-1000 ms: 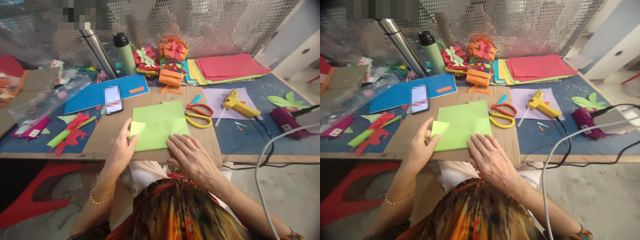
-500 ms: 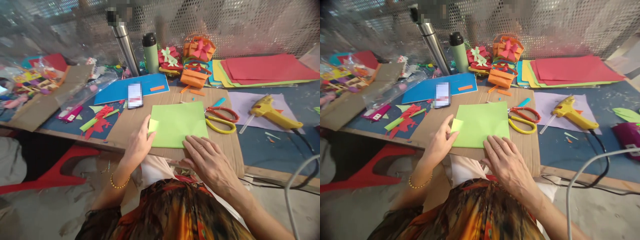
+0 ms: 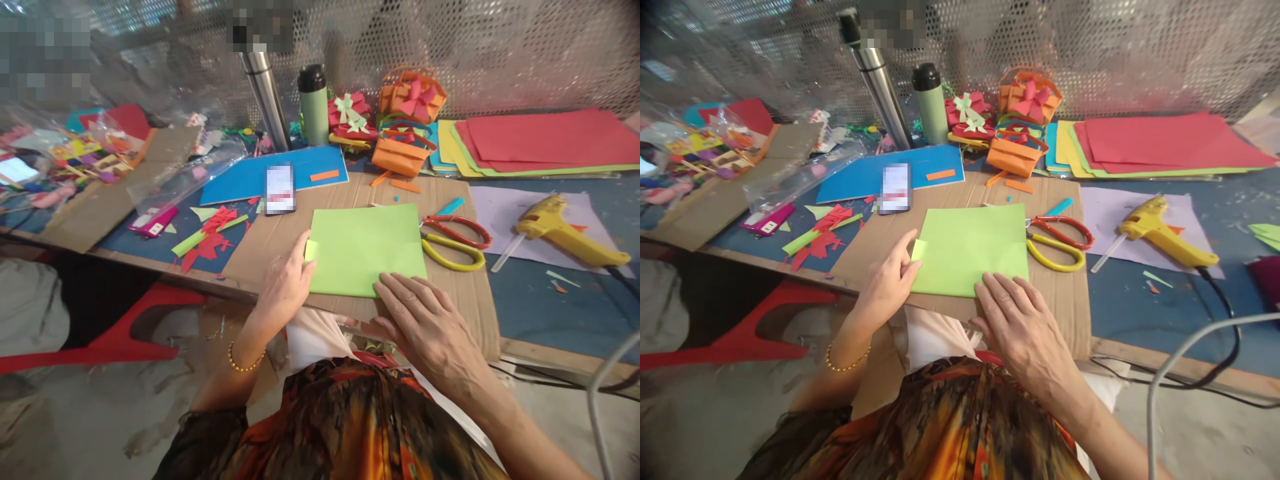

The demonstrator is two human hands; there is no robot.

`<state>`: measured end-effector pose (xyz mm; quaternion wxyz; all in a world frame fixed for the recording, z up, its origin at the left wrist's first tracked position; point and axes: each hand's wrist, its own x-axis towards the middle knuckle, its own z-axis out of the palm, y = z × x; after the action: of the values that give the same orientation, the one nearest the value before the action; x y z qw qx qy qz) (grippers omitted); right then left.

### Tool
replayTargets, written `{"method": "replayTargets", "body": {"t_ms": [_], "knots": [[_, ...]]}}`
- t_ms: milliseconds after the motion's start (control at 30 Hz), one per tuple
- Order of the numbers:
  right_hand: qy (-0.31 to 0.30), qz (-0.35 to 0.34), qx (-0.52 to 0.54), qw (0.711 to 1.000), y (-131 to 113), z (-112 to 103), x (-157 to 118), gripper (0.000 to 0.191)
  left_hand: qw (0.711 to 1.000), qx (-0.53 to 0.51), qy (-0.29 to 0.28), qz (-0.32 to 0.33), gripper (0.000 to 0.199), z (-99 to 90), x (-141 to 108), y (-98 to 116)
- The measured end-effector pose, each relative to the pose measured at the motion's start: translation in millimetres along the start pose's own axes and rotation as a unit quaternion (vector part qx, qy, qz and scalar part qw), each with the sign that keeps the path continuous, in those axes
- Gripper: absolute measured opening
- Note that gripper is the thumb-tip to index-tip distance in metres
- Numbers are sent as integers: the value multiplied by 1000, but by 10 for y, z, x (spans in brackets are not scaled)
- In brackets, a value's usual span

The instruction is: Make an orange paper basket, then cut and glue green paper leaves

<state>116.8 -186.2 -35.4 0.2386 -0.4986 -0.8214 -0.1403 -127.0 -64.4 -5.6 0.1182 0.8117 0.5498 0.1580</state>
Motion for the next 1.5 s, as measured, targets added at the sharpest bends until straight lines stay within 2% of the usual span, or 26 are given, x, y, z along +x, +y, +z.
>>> {"method": "replayTargets", "body": {"t_ms": [300, 500, 700, 833, 933, 1033, 1100, 1200, 1300, 1400, 1500], "knots": [[7, -1, 6, 1000, -6, -6, 7, 34, 1000, 9, -25, -4, 60, -20, 20, 42], [14, -7, -3, 1000, -7, -24, 28, 33, 1000, -4, 2, 11, 59, 22, 2, -23], [18, -1, -8, 1000, -15, 1, 39, 33, 998, -22, 47, 19, 50, 87, -13, -127], [19, 1, -6, 1000, -20, 2, 41, 34, 991, -101, 83, 28, 50, 129, -9, -175], [32, 9, 23, 999, 12, -85, 46, 40, 967, -212, 135, 36, 57, 144, 29, -203], [65, 54, 38, 996, 129, -229, 78, 52, 934, -315, 158, 49, 66, 119, 153, -230], [76, 89, 21, 993, 264, -304, 139, 57, 929, -331, 156, 53, 65, 73, 299, -239], [48, 129, -26, 990, 527, -324, 321, 51, 953, -270, 127, 55, 60, -12, 582, -226], [-14, 161, -30, 986, 798, -247, 602, 49, 979, -186, 82, 38, 62, -48, 868, -190], [-103, 187, -43, 976, 1006, -145, 902, 46, 990, -126, 62, 29, 64, 8, 1079, -168], [-183, 214, -65, 957, 1111, -61, 1116, 44, 992, -99, 59, 42, 65, 107, 1172, -174]]}}
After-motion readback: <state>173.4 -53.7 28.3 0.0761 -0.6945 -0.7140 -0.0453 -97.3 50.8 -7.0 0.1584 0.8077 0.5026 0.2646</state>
